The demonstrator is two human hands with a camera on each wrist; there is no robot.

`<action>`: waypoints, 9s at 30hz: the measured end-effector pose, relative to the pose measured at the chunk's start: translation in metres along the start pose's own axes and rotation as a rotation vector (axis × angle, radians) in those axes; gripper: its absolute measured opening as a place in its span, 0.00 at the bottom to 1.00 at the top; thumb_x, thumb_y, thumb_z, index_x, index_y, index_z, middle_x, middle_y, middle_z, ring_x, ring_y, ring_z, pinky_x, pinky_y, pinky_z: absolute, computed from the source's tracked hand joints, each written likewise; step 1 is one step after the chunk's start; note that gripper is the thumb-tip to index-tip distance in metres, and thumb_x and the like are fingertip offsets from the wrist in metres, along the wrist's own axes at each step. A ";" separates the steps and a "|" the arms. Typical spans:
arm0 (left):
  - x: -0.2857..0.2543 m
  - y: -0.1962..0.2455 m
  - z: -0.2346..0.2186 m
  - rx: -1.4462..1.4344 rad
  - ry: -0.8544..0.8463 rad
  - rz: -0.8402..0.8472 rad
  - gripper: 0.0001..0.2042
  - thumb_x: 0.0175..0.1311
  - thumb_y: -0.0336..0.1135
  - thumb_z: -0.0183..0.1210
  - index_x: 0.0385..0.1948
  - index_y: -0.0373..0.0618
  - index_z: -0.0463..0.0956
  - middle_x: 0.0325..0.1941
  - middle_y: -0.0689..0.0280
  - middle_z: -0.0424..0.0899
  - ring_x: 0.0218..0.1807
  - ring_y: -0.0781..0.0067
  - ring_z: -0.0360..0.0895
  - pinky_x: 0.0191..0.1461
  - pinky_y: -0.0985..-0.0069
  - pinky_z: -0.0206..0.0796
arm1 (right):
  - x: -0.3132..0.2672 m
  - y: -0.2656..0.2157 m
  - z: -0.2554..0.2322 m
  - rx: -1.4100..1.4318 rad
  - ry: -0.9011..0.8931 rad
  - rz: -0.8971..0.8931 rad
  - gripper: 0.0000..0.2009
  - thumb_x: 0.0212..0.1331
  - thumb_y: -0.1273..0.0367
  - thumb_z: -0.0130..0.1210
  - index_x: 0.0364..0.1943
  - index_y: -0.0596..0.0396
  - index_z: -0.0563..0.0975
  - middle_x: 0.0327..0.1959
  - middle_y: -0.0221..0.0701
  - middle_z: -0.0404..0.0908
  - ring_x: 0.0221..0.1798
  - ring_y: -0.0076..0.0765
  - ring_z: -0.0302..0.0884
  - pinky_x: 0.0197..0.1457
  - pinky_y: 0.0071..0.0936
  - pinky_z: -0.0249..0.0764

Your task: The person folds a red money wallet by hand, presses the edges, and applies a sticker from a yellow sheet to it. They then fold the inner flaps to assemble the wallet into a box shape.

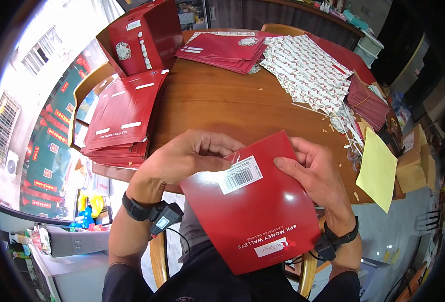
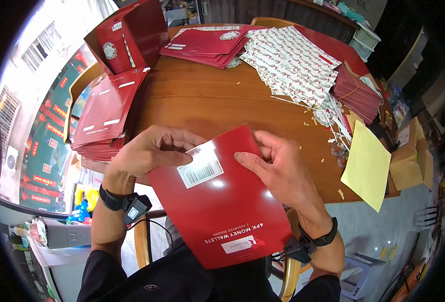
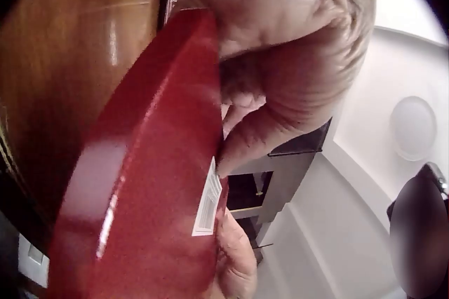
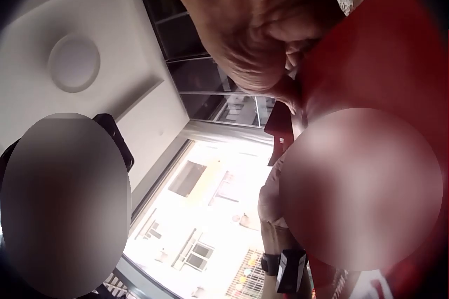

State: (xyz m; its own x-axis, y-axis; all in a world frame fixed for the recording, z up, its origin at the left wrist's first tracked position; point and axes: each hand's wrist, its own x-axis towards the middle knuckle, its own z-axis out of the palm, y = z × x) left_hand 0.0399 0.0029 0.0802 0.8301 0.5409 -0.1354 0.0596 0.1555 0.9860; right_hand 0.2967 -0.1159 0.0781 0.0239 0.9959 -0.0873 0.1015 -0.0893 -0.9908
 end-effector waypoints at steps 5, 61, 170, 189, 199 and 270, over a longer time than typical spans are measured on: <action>0.006 0.002 0.004 0.284 0.137 -0.061 0.11 0.75 0.29 0.64 0.52 0.32 0.87 0.39 0.65 0.91 0.38 0.84 0.85 0.43 0.83 0.75 | 0.003 0.001 0.004 0.004 -0.032 -0.009 0.15 0.74 0.72 0.62 0.59 0.65 0.80 0.40 0.33 0.91 0.39 0.15 0.83 0.41 0.20 0.79; 0.005 -0.014 0.008 1.222 0.280 0.217 0.31 0.56 0.38 0.77 0.62 0.43 0.78 0.76 0.46 0.71 0.77 0.40 0.67 0.78 0.54 0.65 | -0.057 -0.060 0.074 0.172 -0.117 -1.339 0.11 0.66 0.71 0.61 0.48 0.55 0.90 0.48 0.35 0.90 0.36 0.29 0.86 0.31 0.20 0.83; 0.089 -0.019 -0.050 1.036 0.257 0.366 0.11 0.55 0.21 0.69 0.41 0.39 0.85 0.35 0.51 0.88 0.40 0.47 0.88 0.44 0.59 0.78 | 0.104 0.019 -0.028 -1.080 -0.067 -0.492 0.08 0.60 0.72 0.65 0.41 0.56 0.83 0.36 0.39 0.83 0.45 0.49 0.85 0.47 0.47 0.79; 0.045 -0.041 -0.022 1.757 0.076 0.453 0.24 0.61 0.22 0.57 0.63 0.31 0.76 0.63 0.48 0.84 0.67 0.51 0.81 0.74 0.62 0.72 | 0.074 0.045 0.012 -1.631 0.049 -0.777 0.04 0.53 0.70 0.63 0.27 0.55 0.85 0.35 0.31 0.78 0.47 0.35 0.80 0.37 0.30 0.81; 0.049 -0.036 -0.010 1.659 -0.041 0.471 0.25 0.67 0.25 0.54 0.68 0.30 0.71 0.70 0.48 0.79 0.75 0.51 0.75 0.77 0.62 0.70 | 0.052 0.055 0.020 -1.547 0.035 -0.703 0.11 0.56 0.73 0.58 0.41 0.65 0.82 0.40 0.36 0.75 0.50 0.39 0.77 0.55 0.34 0.80; 0.032 -0.029 -0.006 1.510 0.040 0.423 0.23 0.57 0.20 0.62 0.58 0.38 0.82 0.41 0.54 0.87 0.44 0.50 0.86 0.46 0.61 0.81 | 0.073 0.055 -0.010 -1.077 0.055 -0.757 0.06 0.60 0.68 0.61 0.28 0.53 0.80 0.30 0.35 0.80 0.41 0.44 0.82 0.48 0.42 0.77</action>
State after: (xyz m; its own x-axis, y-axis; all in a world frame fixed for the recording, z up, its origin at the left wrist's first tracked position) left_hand 0.0612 0.0207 0.0468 0.9164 0.3539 0.1871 0.3339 -0.9336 0.1301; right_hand 0.3144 -0.0482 0.0185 -0.3511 0.8050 0.4783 0.8432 0.4939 -0.2123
